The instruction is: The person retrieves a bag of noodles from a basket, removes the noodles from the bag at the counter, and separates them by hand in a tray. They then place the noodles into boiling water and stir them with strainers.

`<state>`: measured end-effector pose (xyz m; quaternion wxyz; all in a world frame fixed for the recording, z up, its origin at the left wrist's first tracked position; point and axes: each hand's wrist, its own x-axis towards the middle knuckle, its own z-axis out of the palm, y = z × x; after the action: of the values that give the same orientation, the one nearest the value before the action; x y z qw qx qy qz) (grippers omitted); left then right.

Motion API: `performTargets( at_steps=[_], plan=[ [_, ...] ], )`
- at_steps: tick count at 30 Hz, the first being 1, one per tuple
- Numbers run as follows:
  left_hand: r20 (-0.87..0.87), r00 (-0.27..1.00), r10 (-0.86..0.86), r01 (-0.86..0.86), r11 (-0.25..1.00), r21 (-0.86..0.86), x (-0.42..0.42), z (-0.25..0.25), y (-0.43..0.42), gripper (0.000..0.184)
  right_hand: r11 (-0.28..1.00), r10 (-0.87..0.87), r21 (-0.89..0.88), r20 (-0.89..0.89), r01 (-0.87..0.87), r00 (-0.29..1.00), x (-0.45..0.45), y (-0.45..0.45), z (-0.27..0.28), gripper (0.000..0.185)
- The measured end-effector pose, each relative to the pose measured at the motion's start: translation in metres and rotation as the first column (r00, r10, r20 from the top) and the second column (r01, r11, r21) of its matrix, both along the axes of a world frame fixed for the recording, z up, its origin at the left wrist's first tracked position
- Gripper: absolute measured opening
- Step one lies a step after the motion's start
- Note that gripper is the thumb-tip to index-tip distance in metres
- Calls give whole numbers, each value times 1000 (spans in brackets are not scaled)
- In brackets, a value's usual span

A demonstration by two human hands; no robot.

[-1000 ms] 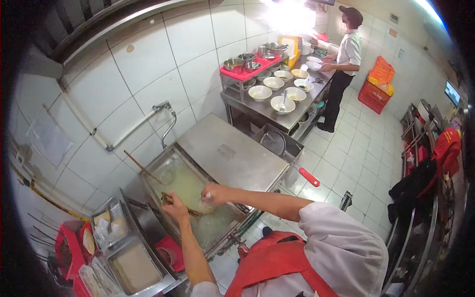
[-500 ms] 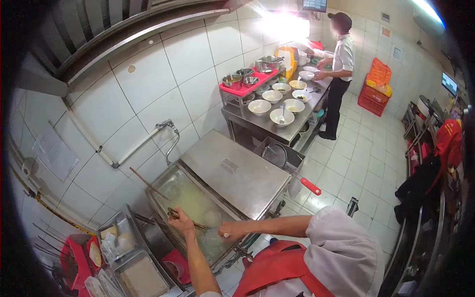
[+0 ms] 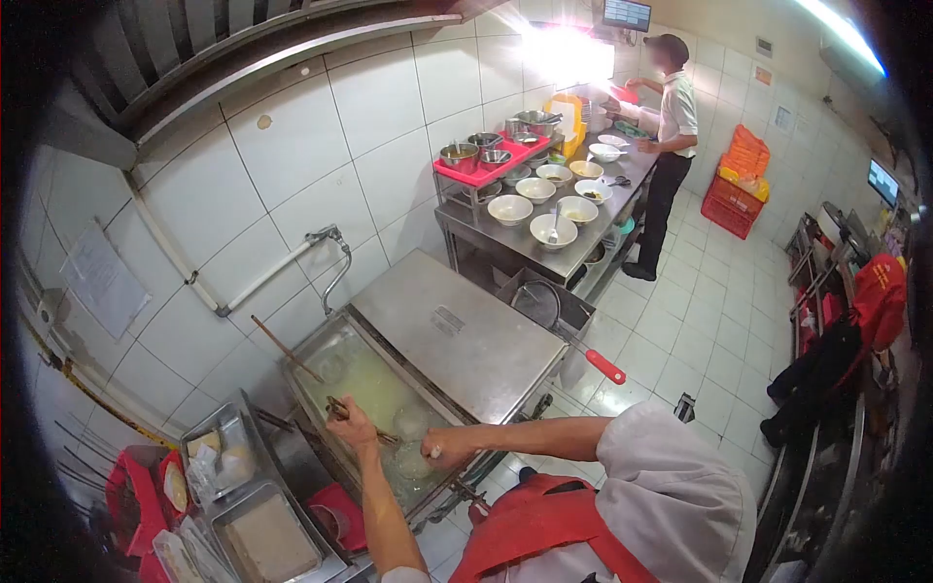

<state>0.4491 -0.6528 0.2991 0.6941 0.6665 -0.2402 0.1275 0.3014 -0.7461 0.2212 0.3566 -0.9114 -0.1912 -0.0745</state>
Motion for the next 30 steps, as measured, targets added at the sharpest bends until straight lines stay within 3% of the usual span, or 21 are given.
performTargets(
  at_steps=[1, 3, 4, 6, 7, 9, 10, 12, 13, 15, 16, 18, 19, 21, 25, 27, 28, 30],
  plan=[
    [0, 1000, 6, -6, 1000, -5, -3, 3, -2, 32, 1000, 6, -5, 0, -6, 1000, -2, 0, 16, 10],
    [-51, 999, 16, -20, 997, -76, -10, 6, -3, 33, 903, -206, 336, -206, 267, 957, -7, 6, 66, 11],
    [-53, 998, 17, -21, 997, -74, -6, 1, 0, 33, 903, -205, 337, -209, 267, 956, -7, 6, 57, 11],
    [-52, 998, -26, 30, 995, 90, 7, -13, 4, 32, 998, -40, -61, -156, 31, 987, -7, 6, 34, 13],
    [-50, 998, -27, 31, 996, 88, 5, -14, 1, 32, 998, -41, -63, -153, 32, 987, -6, 5, 40, 13],
    [-103, 993, 55, -54, 998, 10, 3, -15, -2, 32, 960, -162, 188, -233, 208, 959, 1, 5, 54, 15],
    [-102, 993, 60, -59, 998, 13, 3, -11, 0, 32, 960, -156, 191, -233, 203, 960, 3, 5, 42, 15],
    [11, 999, -37, 37, 998, 51, -2, 0, 3, 32, 1000, 11, -29, 53, -10, 999, 3, 6, 5, 15],
    [10, 999, -40, 40, 998, 56, -1, -8, 3, 32, 1000, 8, -25, 53, -6, 999, 2, 7, 10, 15],
    [149, 987, 59, -75, 991, 107, 8, -21, 1, 32, 939, -75, 285, -373, 191, 925, 7, 3, 33, 14],
    [195, 976, 93, -119, 986, 121, 8, -19, 1, 32, 940, -70, 286, -373, 187, 925, 8, 3, 27, 14],
    [5, 1000, -17, 17, 998, 53, 3, -15, 2, 30, 990, -53, 126, -136, 71, 989, 2, 3, 14, 14],
    [3, 1000, -22, 21, 998, 57, 2, -19, 2, 30, 989, -58, 130, -137, 76, 989, -4, 6, 25, 14],
    [-6, 999, 39, -39, 999, 25, 7, -23, -3, 30, 952, -121, 228, -341, 207, 932, -9, 10, 68, 15],
    [-52, 997, -57, 56, 998, -28, -8, -7, -1, 30, 978, -165, 61, -350, 198, 922, 12, 0, 17, 18],
    [-41, 999, 3, -7, 996, -94, -7, -7, -5, 29, 999, -29, -12, 130, 30, 991, 13, 10, 2, 19],
    [-40, 999, 32, -37, 992, -120, -5, -6, -7, 29, 1000, -12, -16, 126, 14, 992, 10, 9, 11, 19],
    [-137, 985, -109, 111, 994, 5, -6, -2, 6, 25, 998, -37, -56, -247, 24, 968, -10, 21, 37, 19]
  ],
)
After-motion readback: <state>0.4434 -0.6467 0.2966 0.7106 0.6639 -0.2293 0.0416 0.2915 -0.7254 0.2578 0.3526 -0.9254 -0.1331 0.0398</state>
